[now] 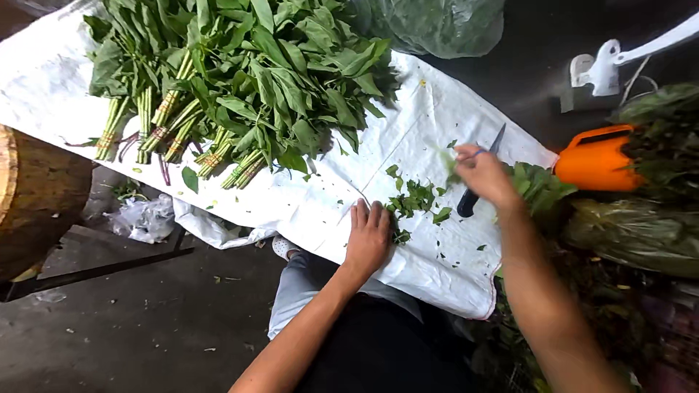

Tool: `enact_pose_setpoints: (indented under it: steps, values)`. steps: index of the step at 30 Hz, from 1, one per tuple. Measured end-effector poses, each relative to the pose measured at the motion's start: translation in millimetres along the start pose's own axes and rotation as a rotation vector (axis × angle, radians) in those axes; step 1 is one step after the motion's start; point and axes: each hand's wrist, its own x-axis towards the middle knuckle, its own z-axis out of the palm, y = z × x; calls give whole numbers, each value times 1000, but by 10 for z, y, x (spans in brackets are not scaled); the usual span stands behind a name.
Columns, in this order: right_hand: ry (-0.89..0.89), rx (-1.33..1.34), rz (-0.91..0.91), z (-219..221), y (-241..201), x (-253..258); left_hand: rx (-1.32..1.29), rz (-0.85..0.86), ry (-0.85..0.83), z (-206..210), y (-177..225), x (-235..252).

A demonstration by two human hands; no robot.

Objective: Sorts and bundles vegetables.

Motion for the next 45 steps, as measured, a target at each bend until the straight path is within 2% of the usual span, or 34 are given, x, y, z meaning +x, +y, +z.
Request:
enact_pose_setpoints:
  steps: [3,6,9,11,13,15,17,18,21,23,25,27,30,34,36,39,42,45]
  values:
    - [24,-87,-57,466,226,80,46,142,-94,128,124,-151]
    - [2,-163,-119,862,119,-154,-27,266,-117,142,76,-327]
    - [-200,-122,-186,1054,-128,-676,-248,201,-52,-78,-18,-284]
    - [-250,-53,-179,999,-192,-822,-222,156,15,-269,-37,-25]
    - [-93,-42,-160,946,-147,-687,-105,128,50,-386,-21,410]
    - [51,-131,-94,927,-36,-381,53,78,-4,-342,-12,860]
    - [24,-233,-17,949,-21,-328,179,69,-123,-224,-1,1039]
    - [-9,-254,-38,978,-57,-442,209,107,-166,-186,21,997]
    - [-199,-221,-68,1127,-110,-1035,164,387,-149,25,37,468]
    - [-260,-151,-9,1139,-86,-1305,37,463,-271,17,40,123]
    - [-131,-97,58,1136,-6,-1351,-26,442,-225,-84,10,-52]
    - [-5,-100,143,1173,116,-1298,8,323,-99,-160,-44,-66]
    - [62,-120,181,1293,139,-1280,131,99,-207,-275,-106,79]
    - [-125,30,101,1383,-114,-1322,213,94,-473,-416,-58,161]
    - [-257,91,64,1370,-134,-1296,229,148,-527,-389,-29,160]
    - [-379,173,17,1278,-63,-1242,115,170,-491,-347,-94,177]
    - [-417,73,60,1217,-195,-1207,-79,113,-448,-380,-166,281]
    - [-416,44,110,1234,-340,-1076,-161,78,-474,-386,-121,381]
